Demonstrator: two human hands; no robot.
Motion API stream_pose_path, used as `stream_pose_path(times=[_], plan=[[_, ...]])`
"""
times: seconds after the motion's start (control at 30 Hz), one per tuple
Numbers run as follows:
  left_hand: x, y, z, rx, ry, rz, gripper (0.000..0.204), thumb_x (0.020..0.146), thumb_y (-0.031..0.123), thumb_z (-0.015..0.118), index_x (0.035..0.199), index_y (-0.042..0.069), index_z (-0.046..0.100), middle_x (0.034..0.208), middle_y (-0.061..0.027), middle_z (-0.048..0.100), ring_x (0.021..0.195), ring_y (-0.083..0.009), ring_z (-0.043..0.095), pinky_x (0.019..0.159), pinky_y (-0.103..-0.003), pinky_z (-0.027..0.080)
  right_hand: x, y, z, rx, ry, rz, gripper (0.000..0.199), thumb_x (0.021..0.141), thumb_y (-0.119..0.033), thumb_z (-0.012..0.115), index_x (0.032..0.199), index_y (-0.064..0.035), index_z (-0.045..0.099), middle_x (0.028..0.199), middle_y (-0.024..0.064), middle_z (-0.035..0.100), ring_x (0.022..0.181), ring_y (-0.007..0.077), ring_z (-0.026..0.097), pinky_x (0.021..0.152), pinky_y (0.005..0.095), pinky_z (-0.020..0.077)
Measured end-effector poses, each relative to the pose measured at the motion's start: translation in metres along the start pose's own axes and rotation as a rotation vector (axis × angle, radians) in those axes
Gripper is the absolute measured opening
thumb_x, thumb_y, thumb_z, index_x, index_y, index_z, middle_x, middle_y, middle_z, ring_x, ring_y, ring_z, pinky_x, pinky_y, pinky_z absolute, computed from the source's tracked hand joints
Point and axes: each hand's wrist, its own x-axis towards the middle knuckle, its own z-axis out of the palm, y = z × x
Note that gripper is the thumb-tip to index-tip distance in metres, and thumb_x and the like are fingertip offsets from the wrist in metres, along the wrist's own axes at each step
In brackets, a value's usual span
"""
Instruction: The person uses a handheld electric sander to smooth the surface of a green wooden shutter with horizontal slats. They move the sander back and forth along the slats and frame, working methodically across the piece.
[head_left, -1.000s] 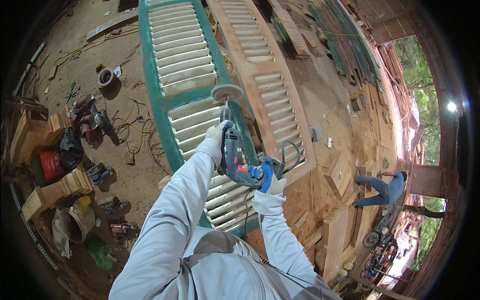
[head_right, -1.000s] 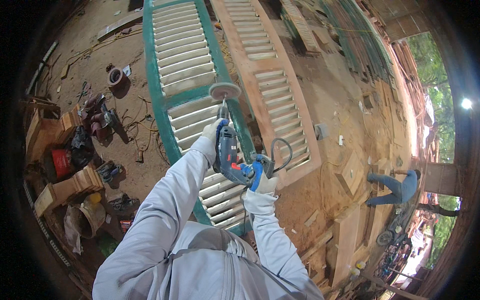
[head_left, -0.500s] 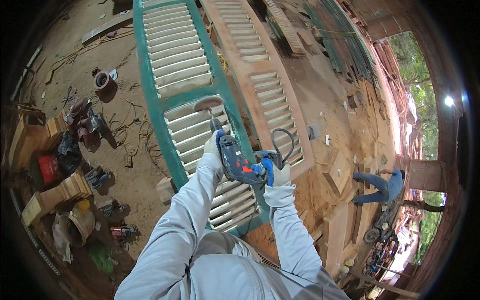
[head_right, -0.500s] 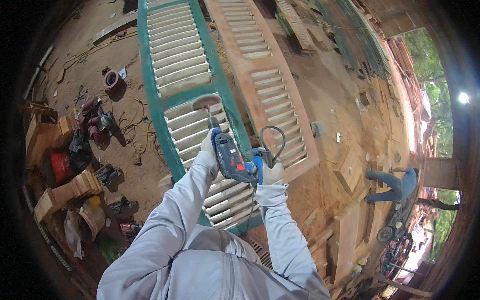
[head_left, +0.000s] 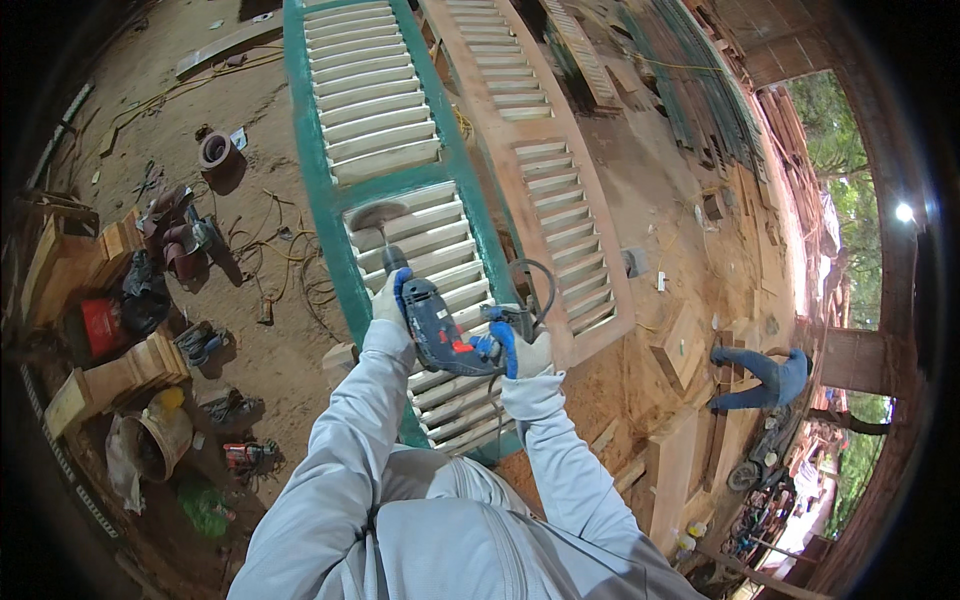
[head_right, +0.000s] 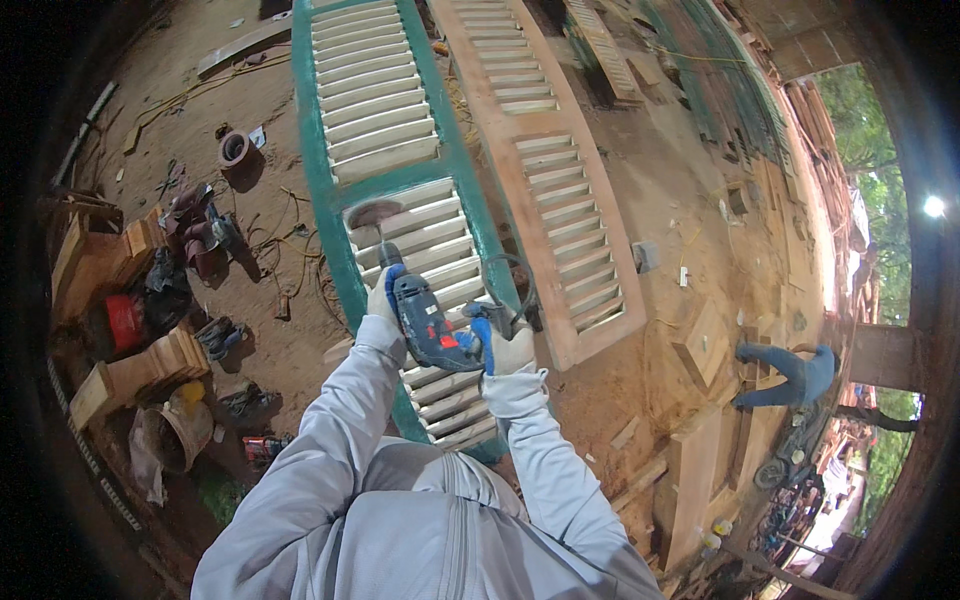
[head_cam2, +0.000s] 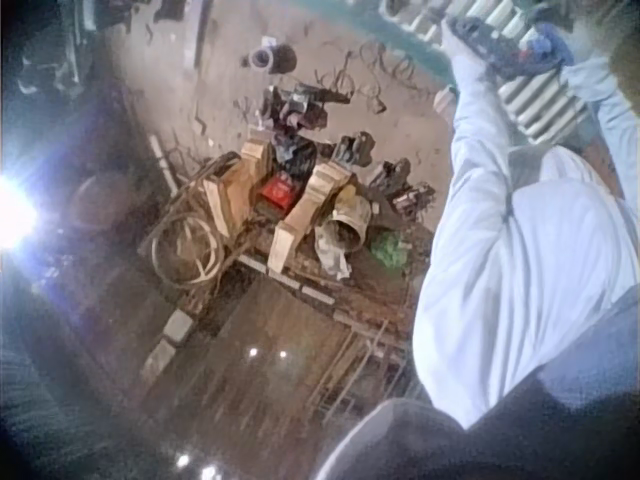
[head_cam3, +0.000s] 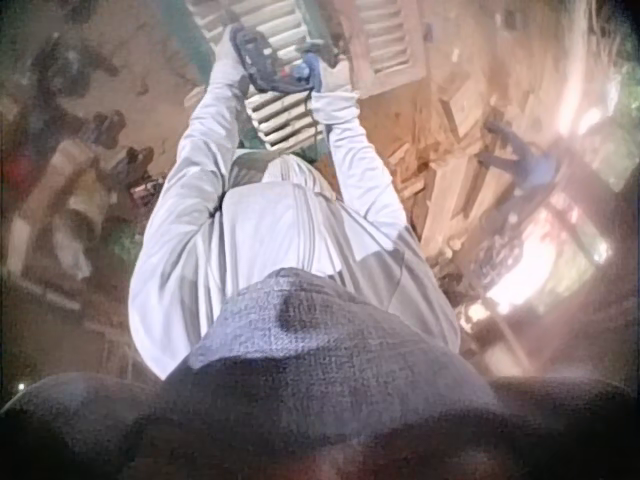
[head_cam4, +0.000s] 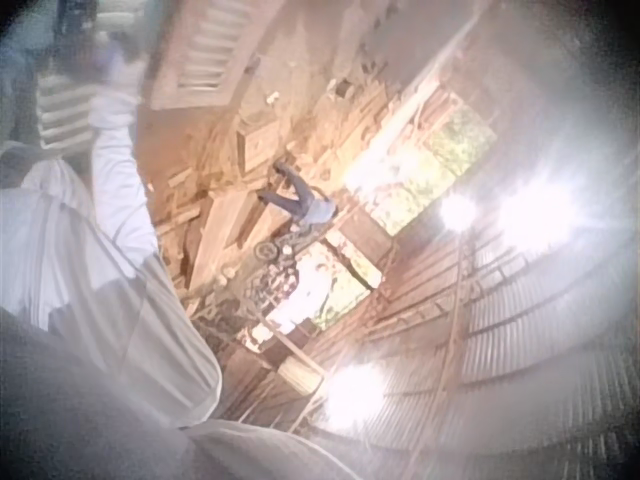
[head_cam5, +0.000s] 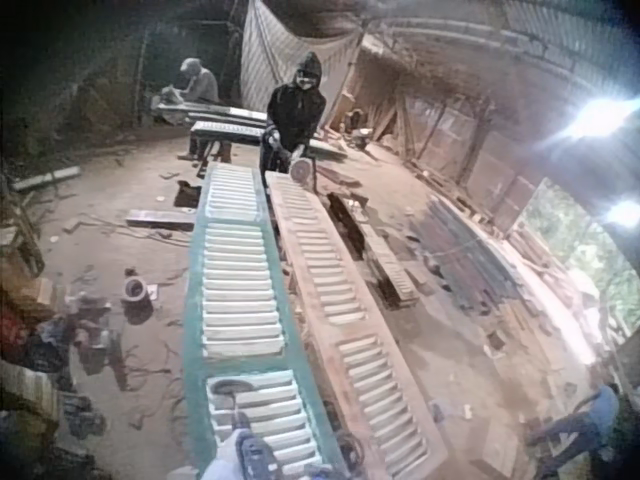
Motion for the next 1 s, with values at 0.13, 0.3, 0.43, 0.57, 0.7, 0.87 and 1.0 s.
stream_pose_path(times=[0.13, 0.3, 0.43, 0.57, 0.7, 0.87, 1.0], plan=[[-0.012, 0.011, -0.006, 0.041, 0.023, 0.029, 0.025, 0.081, 0.033, 0.071, 0.086, 0.008, 0.068, 0.072, -0.0069, 0.068, 0.056, -0.0224, 0.065, 0.054, -0.037, 0.055, -0.012, 0.022, 0.003, -0.091, 0.029, -0.050, 0.015, 0.088, -0.005, 0.069, 0.102, -0.0034, 0.073, 0.076, -0.0001, 0.065, 0.057, 0.0062, 0.055, 0.050, 0.0236, 0.0430], [-0.032, 0.017, 0.016, 0.092, 0.049, 0.006, 0.022, 0.082, 0.032, 0.071, 0.086, 0.011, 0.067, 0.072, -0.0059, 0.067, 0.054, -0.0213, 0.063, 0.052, -0.037, 0.055, -0.003, 0.019, -0.005, 0.047, 0.028, -0.010, 0.016, 0.087, -0.002, 0.069, 0.103, -0.0031, 0.072, 0.080, 0.0011, 0.067, 0.057, 0.0069, 0.057, 0.051, 0.0237, 0.0436], [-0.020, 0.017, 0.004, 0.099, 0.009, -0.020, 0.025, 0.084, 0.033, 0.070, 0.091, 0.010, 0.068, 0.072, -0.0066, 0.067, 0.054, -0.0223, 0.064, 0.050, -0.040, 0.055, -0.010, 0.034, 0.005, 0.085, 0.085, -0.067, 0.019, 0.086, -0.001, 0.071, 0.105, -0.0028, 0.071, 0.081, 0.0016, 0.067, 0.059, 0.0069, 0.057, 0.053, 0.0238, 0.0460], [-0.048, 0.031, 0.009, 0.065, 0.019, -0.040, 0.026, 0.083, 0.033, 0.071, 0.093, 0.008, 0.068, 0.074, -0.0078, 0.068, 0.056, -0.0221, 0.064, 0.051, -0.040, 0.055, -0.019, 0.039, 0.008, -0.005, 0.138, 0.002, 0.020, 0.085, -0.004, 0.073, 0.105, -0.0018, 0.071, 0.086, 0.0026, 0.069, 0.062, 0.0070, 0.058, 0.055, 0.0234, 0.0476], [-0.024, 0.025, -0.008, 0.104, 0.021, 0.055, 0.024, 0.084, 0.029, 0.069, 0.091, 0.006, 0.068, 0.075, -0.0080, 0.069, 0.056, -0.0220, 0.065, 0.052, -0.039, 0.056, -0.014, 0.048, 0.005, 0.032, 0.088, -0.047, 0.017, 0.087, 0.004, 0.062, 0.104, 0.0043, 0.064, 0.066, 0.0091, 0.061, 0.055, 0.0197, 0.060, 0.067, 0.0450, 0.0594], [-0.015, 0.013, 0.005, 0.141, -0.033, 0.007, 0.026, 0.085, 0.039, 0.067, 0.083, 0.014, 0.068, 0.069, -0.0076, 0.067, 0.055, -0.0243, 0.065, 0.053, -0.043, 0.057, -0.002, 0.041, -0.007, 0.140, 0.145, -0.045, 0.020, 0.085, 0.001, 0.070, 0.105, -0.0039, 0.069, 0.085, 0.0018, 0.068, 0.063, 0.0084, 0.060, 0.057, 0.0240, 0.0494], [-0.011, -0.005, 0.037, 0.057, -0.124, -0.142, 0.031, 0.085, 0.043, 0.067, 0.082, 0.013, 0.067, 0.069, -0.0083, 0.067, 0.053, -0.0267, 0.064, 0.053, -0.044, 0.056, -0.003, -0.002, -0.013, 0.073, 0.165, -0.061, 0.016, 0.086, 0.002, 0.069, 0.101, -0.0011, 0.068, 0.075, 0.0048, 0.065, 0.055, 0.0099, 0.058, 0.049, 0.0261, 0.0483]])
